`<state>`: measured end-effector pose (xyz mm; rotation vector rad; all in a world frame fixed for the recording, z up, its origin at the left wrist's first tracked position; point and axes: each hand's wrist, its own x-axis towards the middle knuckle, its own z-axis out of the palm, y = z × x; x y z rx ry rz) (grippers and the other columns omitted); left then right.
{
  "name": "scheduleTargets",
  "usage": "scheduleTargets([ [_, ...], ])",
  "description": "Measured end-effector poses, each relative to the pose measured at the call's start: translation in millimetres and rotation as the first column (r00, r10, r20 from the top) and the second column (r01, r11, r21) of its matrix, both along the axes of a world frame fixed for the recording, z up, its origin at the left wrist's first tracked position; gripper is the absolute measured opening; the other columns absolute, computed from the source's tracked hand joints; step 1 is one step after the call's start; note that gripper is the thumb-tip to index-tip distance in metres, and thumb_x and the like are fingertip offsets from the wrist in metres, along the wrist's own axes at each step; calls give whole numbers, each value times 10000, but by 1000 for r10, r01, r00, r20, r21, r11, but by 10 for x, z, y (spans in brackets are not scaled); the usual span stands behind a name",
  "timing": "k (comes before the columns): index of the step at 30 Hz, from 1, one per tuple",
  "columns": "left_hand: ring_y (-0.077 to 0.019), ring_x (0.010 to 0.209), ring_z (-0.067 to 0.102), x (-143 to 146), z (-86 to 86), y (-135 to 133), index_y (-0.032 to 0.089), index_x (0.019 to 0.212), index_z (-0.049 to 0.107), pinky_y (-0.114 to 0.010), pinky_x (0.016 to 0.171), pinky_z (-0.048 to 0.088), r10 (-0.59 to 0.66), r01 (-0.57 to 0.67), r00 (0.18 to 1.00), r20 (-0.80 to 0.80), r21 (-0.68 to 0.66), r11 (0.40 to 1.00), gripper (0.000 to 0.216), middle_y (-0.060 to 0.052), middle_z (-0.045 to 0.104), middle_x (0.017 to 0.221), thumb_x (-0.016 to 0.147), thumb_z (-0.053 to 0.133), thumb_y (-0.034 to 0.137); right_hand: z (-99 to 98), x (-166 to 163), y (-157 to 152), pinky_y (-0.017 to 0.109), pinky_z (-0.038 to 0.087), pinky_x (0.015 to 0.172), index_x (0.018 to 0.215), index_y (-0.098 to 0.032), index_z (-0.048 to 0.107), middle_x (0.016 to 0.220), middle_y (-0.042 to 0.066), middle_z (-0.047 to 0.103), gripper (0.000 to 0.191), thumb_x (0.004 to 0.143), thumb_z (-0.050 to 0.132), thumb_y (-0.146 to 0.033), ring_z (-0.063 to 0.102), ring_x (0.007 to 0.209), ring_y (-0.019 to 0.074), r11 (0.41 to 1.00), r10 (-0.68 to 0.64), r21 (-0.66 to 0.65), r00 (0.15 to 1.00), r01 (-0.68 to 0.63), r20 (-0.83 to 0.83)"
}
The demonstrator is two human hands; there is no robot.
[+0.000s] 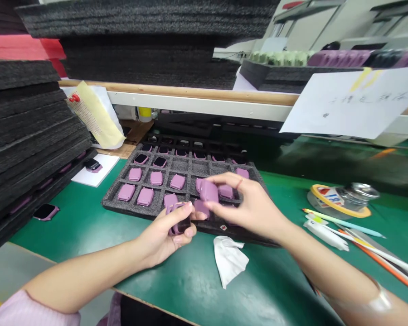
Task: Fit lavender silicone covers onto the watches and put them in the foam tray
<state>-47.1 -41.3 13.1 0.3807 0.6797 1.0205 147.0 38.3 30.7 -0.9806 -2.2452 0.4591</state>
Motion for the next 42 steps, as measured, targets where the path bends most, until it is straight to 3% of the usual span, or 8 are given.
scheduleTargets([
  [5,-57,405,474,-46,-23,17,140,832,600,-164,366,218,17,-12,995,-94,52,999,411,-56,709,693,790,761,516,-256,171,765,604,496,1033,1066,-194,748,1136,146,755,297,786,740,-290,688,1106,365,987,-164,12,984,163,72],
  [9,-21,340,343,-45,-46,-3,134,814,615,-185,385,170,-18,38,985,-170,113,993,423,-33,673,629,841,691,549,-329,252,943,621,484,1062,994,-202,775,1111,142,765,198,820,687,-235,694,1122,360,981,-192,-26,980,194,58],
  [14,-25,415,407,-3,-77,-13,97,898,684,-175,400,175,-64,71,994,-87,82,994,532,-76,687,760,823,698,624,-36,100,383,528,527,1039,1173,-230,709,1197,104,742,276,966,564,-341,692,1151,283,990,-138,-35,988,135,-69],
  [18,-40,416,429,15,-122,-1,91,838,691,-169,389,197,-102,102,994,37,4,995,509,-46,628,668,833,694,600,123,-86,-258,423,581,963,1011,-241,689,1144,84,747,225,858,767,-386,712,1088,253,980,199,44,972,-195,-125],
  [21,-29,403,410,17,-143,6,93,765,670,-162,377,189,-136,135,989,53,14,991,533,-33,603,644,832,685,622,65,-156,-507,410,589,940,982,-236,632,1158,95,731,235,828,806,-276,707,1083,248,948,290,163,953,-275,-81],
  [30,-28,396,366,7,-107,-9,112,782,630,-154,382,199,-161,153,983,92,90,984,508,11,544,593,856,675,613,14,-232,-517,365,621,785,857,-238,674,976,69,754,89,911,667,-167,733,917,219,979,172,153,946,-133,-276],
  [36,-27,393,415,-6,-71,-18,109,880,690,-175,394,194,-173,168,980,94,63,984,468,-68,700,766,863,685,577,58,-154,-474,266,645,599,797,-236,697,828,19,764,143,917,715,-311,708,568,130,981,-91,-189,767,-40,-635],
  [42,-35,401,453,-24,-55,-20,111,876,718,-177,392,214,-185,179,975,126,58,982,463,-67,718,758,781,783,560,21,-105,-447,313,644,941,929,-253,734,1014,19,793,39,895,749,-264,781,980,193,968,-157,-247,676,-38,-720],
])
